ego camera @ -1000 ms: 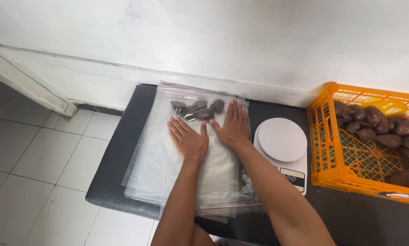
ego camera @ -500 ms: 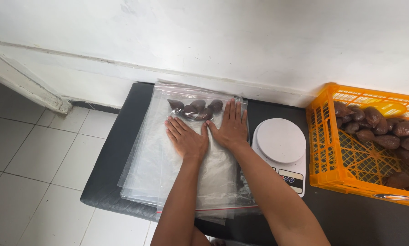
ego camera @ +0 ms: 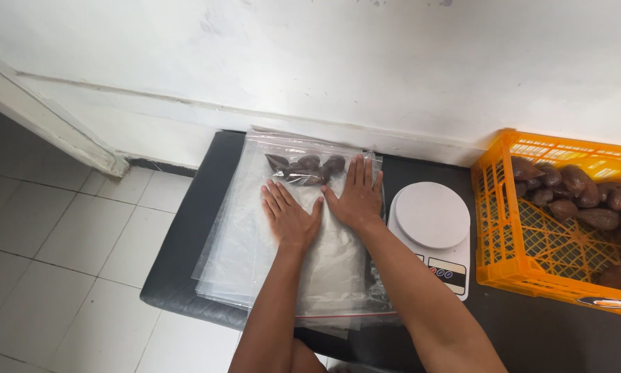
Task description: The person weighs dark brown fruits on a digital scale, places them into clear plastic bags, and seals the bags. The process is repeated for multiple bags, which are then stacked on the table.
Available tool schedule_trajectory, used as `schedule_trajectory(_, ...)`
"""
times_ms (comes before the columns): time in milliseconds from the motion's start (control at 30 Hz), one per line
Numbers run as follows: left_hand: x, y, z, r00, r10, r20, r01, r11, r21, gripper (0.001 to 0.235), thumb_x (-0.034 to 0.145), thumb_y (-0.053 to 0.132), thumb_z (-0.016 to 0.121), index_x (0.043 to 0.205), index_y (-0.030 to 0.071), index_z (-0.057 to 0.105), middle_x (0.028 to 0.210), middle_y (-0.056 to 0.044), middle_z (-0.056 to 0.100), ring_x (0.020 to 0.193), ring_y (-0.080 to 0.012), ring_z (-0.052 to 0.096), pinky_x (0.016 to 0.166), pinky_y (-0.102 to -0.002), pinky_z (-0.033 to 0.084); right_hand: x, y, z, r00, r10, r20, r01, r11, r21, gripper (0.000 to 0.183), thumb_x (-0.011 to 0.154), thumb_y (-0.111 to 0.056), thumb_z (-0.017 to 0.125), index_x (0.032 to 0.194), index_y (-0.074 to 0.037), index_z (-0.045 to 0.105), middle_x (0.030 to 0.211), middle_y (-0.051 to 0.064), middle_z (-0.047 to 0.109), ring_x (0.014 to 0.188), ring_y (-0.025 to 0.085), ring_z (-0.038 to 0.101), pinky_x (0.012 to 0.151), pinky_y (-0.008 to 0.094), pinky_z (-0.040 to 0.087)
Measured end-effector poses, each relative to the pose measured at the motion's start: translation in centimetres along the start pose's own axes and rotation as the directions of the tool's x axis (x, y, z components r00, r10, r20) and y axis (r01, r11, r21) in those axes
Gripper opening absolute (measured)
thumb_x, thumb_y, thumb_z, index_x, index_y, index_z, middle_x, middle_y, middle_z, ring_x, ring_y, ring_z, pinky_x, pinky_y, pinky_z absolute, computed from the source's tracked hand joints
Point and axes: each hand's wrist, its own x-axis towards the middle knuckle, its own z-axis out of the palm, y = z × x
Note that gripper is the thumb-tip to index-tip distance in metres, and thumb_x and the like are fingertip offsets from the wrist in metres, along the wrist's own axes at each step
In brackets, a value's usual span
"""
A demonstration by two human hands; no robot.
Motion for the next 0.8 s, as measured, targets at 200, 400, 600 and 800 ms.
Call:
schedule_trajectory(200, -5.6, -2.2, -5.5, 0.963, 0.218, 0.156, -0.231, 0.970, 0.072, 0.112, 0.091, 0.083, 0.031, 0.164, 0.003, 0.005, 0.173, -0.018, -0.003, 0.159, -0.0392, -0.007, 0.128, -0.055, 0.000, -5.0, -1.2, 0.0, 0.993, -0.110, -0.042, 0.109, 0.994, -0.013, 0.087, 0.104, -0.063, 0.035, 0.163, -0.001, 0.019, 0.172, 0.023, 0.007, 0.159, 0.041, 0.004, 0.127, 0.061, 0.003)
schedule_trajectory(400, -11.3, -4.5, -8.5, 0.881, 0.312, 0.356, -0.382, 0.912, 0.147, 0.109, 0.088, 0.085, 0.034, 0.166, 0.018, 0.001, 0.174, -0.009, -0.011, 0.159, -0.0386, -0.012, 0.123, -0.071, 0.005, -14.5, -0.4, -1.3, 0.947, -0.301, 0.111, 0.312, 0.946, -0.092, 0.076, 0.105, -0.056, 0.038, 0.165, -0.012, 0.020, 0.173, 0.018, 0.004, 0.158, 0.042, 0.001, 0.125, 0.061, 0.009)
schedule_trajectory(600, -15.9, -7.6, -9.3, 0.835, 0.295, 0.465, -0.432, 0.874, 0.221, 0.099, 0.094, 0.082, 0.020, 0.166, 0.019, -0.004, 0.173, -0.009, -0.016, 0.158, -0.0340, -0.016, 0.123, -0.068, 0.000, -21.0, 2.6, -3.4, 0.868, -0.390, 0.307, 0.439, 0.892, -0.106, 0.075, 0.105, -0.060, 0.026, 0.166, -0.018, 0.014, 0.173, 0.015, -0.001, 0.159, 0.038, -0.003, 0.127, 0.056, 0.003)
schedule_trajectory(800, -18.0, -11.2, -6.7, 0.851, 0.271, 0.450, -0.391, 0.899, 0.198, 0.102, 0.092, 0.079, 0.016, 0.162, 0.015, -0.020, 0.168, -0.007, -0.033, 0.155, -0.0265, -0.031, 0.128, -0.051, -0.011, -27.5, 4.4, -4.3, 0.740, -0.496, 0.454, 0.543, 0.839, 0.032, 0.083, 0.107, -0.058, 0.033, 0.166, -0.015, -0.007, 0.171, 0.011, -0.023, 0.156, 0.031, -0.025, 0.127, 0.050, -0.010)
